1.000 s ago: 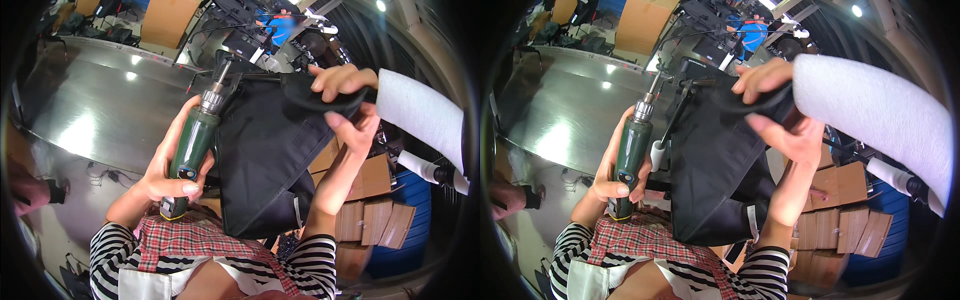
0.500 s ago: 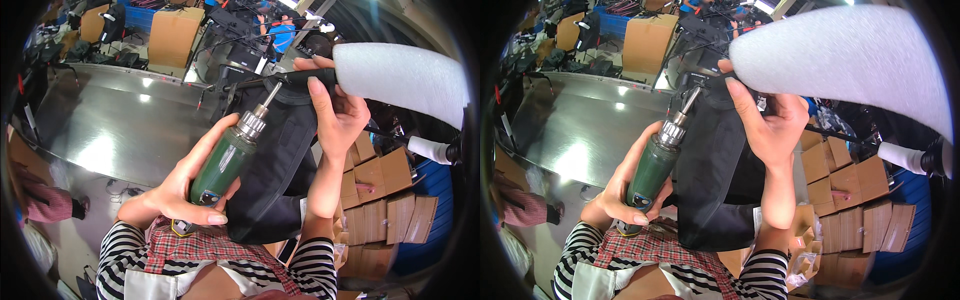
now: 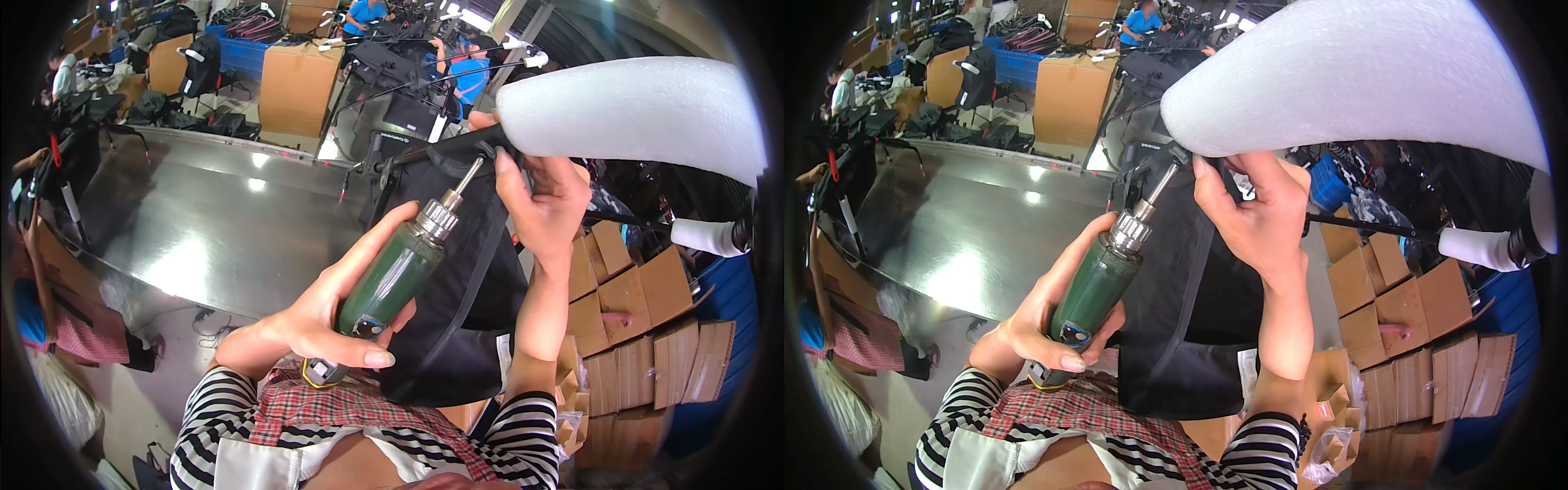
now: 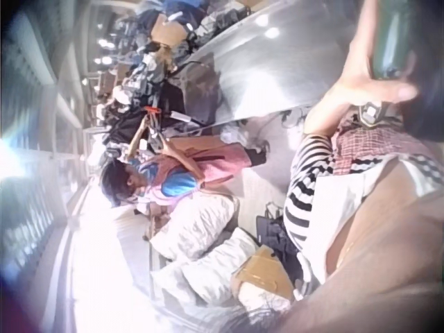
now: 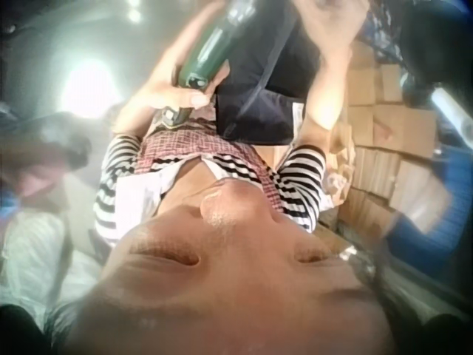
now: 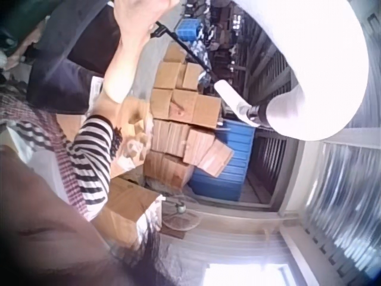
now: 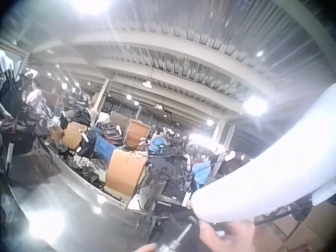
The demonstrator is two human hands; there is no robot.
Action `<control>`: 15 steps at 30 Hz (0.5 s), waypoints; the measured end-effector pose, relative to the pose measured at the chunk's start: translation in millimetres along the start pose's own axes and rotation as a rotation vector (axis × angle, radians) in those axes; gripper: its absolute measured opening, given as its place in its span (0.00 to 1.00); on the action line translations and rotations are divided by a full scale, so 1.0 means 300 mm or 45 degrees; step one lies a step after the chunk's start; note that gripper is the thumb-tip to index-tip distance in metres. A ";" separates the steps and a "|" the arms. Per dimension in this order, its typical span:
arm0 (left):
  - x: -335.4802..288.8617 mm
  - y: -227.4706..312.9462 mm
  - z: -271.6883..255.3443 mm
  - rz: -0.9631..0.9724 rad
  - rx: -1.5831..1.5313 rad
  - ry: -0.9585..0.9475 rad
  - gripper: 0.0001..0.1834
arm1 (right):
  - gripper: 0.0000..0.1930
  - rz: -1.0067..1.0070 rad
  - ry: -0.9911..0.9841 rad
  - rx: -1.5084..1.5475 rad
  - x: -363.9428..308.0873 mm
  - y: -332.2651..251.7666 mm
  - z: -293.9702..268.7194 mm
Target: The person uses a cordless electric screwdriver to attach black fabric seat covers to metal stroller frames on a factory assembly line. They repeatedly pick up stroller frames, align the fabric, and drive screws into the frame joints to secure the covers.
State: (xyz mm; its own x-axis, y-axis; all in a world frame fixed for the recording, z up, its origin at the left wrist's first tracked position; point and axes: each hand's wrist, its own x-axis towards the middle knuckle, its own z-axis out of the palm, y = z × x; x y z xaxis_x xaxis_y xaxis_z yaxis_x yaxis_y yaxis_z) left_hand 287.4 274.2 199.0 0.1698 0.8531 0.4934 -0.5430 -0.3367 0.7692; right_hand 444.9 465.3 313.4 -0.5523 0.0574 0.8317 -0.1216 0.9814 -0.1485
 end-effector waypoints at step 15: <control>0.025 -0.034 0.058 0.098 -0.042 0.016 0.65 | 0.10 0.021 0.118 0.022 0.021 -0.023 0.010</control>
State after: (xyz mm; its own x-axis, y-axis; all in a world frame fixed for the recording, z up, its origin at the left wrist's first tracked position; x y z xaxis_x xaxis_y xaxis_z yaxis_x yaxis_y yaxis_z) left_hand 308.5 277.0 202.1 0.1164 0.8302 0.5452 -0.5812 -0.3882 0.7152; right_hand 439.8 458.2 318.0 -0.4757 0.0908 0.8749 -0.1279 0.9769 -0.1709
